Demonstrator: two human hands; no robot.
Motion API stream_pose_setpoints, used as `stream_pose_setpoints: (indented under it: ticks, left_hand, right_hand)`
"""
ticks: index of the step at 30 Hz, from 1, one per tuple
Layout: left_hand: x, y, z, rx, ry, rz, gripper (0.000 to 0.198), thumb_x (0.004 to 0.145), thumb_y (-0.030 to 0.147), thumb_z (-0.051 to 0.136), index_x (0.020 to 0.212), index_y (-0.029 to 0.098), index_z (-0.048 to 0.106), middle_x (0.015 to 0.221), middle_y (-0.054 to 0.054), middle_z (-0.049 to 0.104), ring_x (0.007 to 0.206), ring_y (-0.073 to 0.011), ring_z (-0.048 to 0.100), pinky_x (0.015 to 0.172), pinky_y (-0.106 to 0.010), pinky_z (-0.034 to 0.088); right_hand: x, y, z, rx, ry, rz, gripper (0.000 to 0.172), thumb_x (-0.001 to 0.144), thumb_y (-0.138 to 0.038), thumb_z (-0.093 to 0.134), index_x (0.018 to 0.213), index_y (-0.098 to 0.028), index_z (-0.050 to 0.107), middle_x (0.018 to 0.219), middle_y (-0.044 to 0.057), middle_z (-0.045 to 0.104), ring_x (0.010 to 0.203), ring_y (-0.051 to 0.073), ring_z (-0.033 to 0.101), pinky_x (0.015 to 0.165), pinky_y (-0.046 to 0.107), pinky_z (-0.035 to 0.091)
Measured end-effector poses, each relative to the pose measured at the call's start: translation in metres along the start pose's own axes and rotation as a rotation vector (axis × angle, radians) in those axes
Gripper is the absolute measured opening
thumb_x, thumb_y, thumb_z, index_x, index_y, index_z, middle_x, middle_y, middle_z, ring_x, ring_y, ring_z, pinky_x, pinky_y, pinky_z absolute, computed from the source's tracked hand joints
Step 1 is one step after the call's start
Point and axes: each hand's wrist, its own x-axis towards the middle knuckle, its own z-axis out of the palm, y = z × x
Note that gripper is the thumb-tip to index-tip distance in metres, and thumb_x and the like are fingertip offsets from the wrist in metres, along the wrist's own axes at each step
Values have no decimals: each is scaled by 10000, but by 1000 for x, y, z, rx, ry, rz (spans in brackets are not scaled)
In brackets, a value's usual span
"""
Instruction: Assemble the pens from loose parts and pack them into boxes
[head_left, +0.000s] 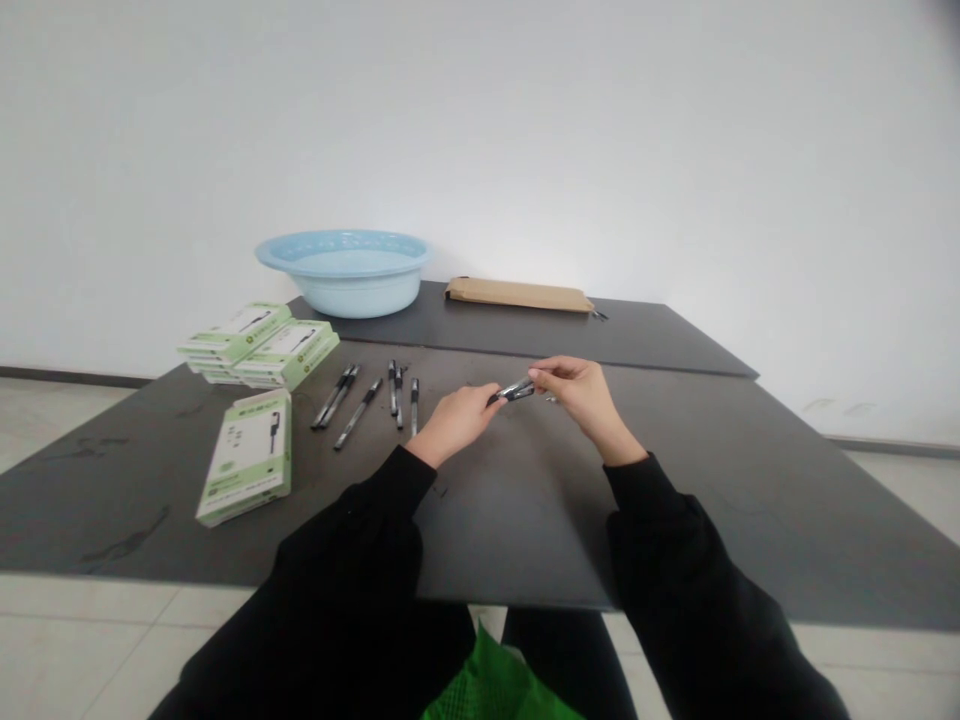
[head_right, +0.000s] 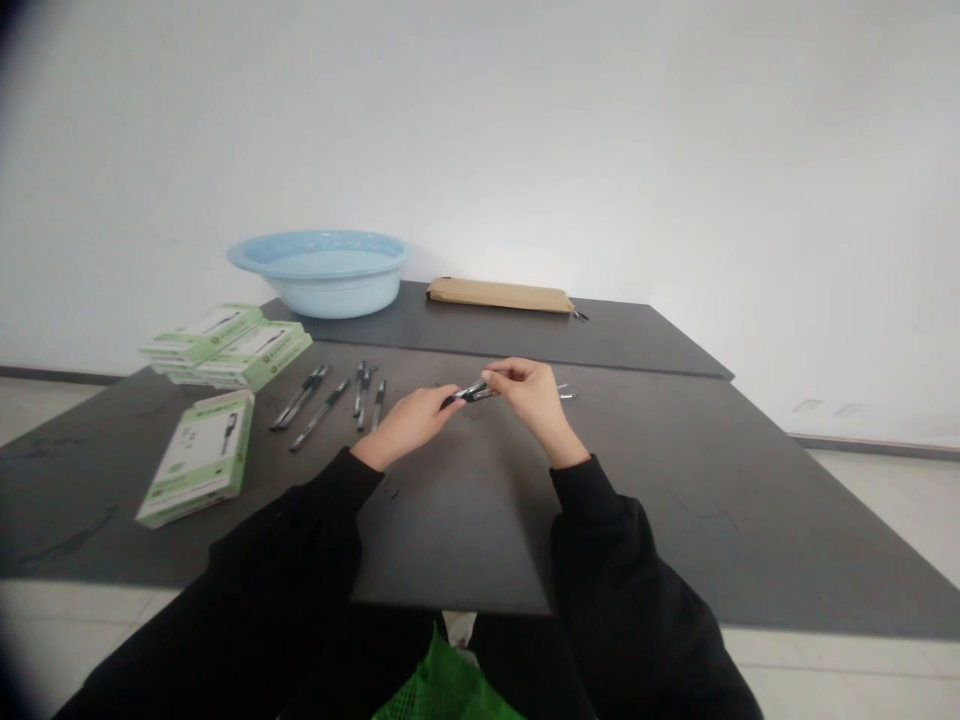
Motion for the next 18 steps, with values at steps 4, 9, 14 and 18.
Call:
stream_pose_setpoints:
  ticks: [4,9,14,18]
  left_hand:
    - [-1,0,0,-1,0,6,325,977,409,372,1126,241,607,1024,-75,711,909,-247,675,738,-297,474]
    - [-1,2,0,20,6,12,333,980,402,370,1122,221,611,1037,-93,709,923,-254,675,761,-310,478]
    - [-1,5,-2,-16,12,17,362,988,420,337,1110,219,611,1030,-89,711,930,-248,675,761,-301,475]
    - [-1,5,-4,-23,18,12,359,989,422,330,1121,229,602,1030,-85,708,927,-241,673,761,-296,471]
  right_hand:
    - [0,3,3,18,-7,28,303,600,-373,811,755,-125,735,609,42,692,543,136,619,569,276,521]
    - [-3,8,11,8,-27,50,340,588,-370,811,800,-120,723,626,56,701,549,160,644,563,300,536]
    - [-6,8,17,3,-47,56,297,564,-335,822,732,-149,664,600,25,678,539,148,631,531,271,515]
    - [-6,2,14,30,-34,46,312,560,-362,835,693,-148,651,588,26,675,526,139,626,525,258,512]
